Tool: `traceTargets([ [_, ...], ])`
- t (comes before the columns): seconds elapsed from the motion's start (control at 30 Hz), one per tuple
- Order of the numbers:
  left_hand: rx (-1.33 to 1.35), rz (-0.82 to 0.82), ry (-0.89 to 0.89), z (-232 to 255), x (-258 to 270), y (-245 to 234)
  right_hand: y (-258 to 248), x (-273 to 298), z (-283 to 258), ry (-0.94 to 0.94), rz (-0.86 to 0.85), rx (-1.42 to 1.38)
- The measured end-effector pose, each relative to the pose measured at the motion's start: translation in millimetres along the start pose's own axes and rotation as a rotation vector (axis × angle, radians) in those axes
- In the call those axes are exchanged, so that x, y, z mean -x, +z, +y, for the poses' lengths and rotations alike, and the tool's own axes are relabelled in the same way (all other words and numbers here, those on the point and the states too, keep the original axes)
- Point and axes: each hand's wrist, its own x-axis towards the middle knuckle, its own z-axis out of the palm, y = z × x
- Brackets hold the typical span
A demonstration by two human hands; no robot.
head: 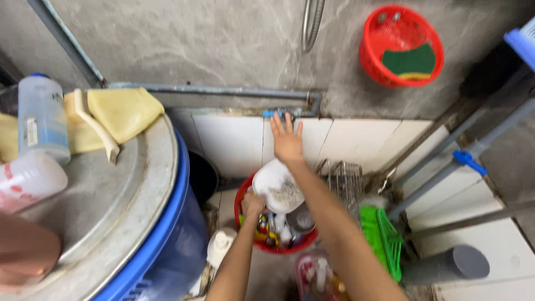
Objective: The person scrubs a metal dish rack with a soapy sponge, then washes various cups and glasses from a tray using soapy water in a small basin. The person rinses the items under a tap and places them back on the tray.
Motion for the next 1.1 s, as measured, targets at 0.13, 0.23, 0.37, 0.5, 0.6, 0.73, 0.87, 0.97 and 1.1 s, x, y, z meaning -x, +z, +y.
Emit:
traceTargets([
  [0.13,-0.36,0.003,0.154,-29.5,-17.3,-1.5,4.2,54.1,36.0,-0.076,-0.021,-0.271],
  [0.23,-0.397,0.08,0.578,-42.4,-6.9,-11.6,8.0,136.6,75.0,-0.002,-0.115,-0.395],
  [0.37,-0.02,-0.282,0.177,-48.4,48.6,-23.5,1.0,251.7,109.4,0.24,-0.52,-0.589],
  [0.5,0.119,-0.425,0.042,-54.2,136.0,-11.8,-3.7,344.5,117.4,0.731,-0.725,-1.078],
  [0.6,0.059,-0.512,0.08,-61.1,178.4,-2.6,17.0,401.2,124.8,0.833,-0.726,-1.257],
  [0.73,-0.194,-0.501,0.19,-76.8,224.7,7.6,59.3,480.5,134.1,0.853,-0.636,-1.434],
  [0.87,-0.291,-0.491,0.196,-92.6,256.9,16.1,96.6,543.4,129.4,0.925,-0.572,-1.509],
  [0.97,-0.314,-0.531,0.113,-106.0,270.3,18.1,116.2,580.4,116.3,1.165,-0.623,-1.591],
  [1.1,-0.466,-0.506,0.188,-114.5,281.2,19.5,138.4,605.7,90.9,1.095,-0.681,-1.507],
])
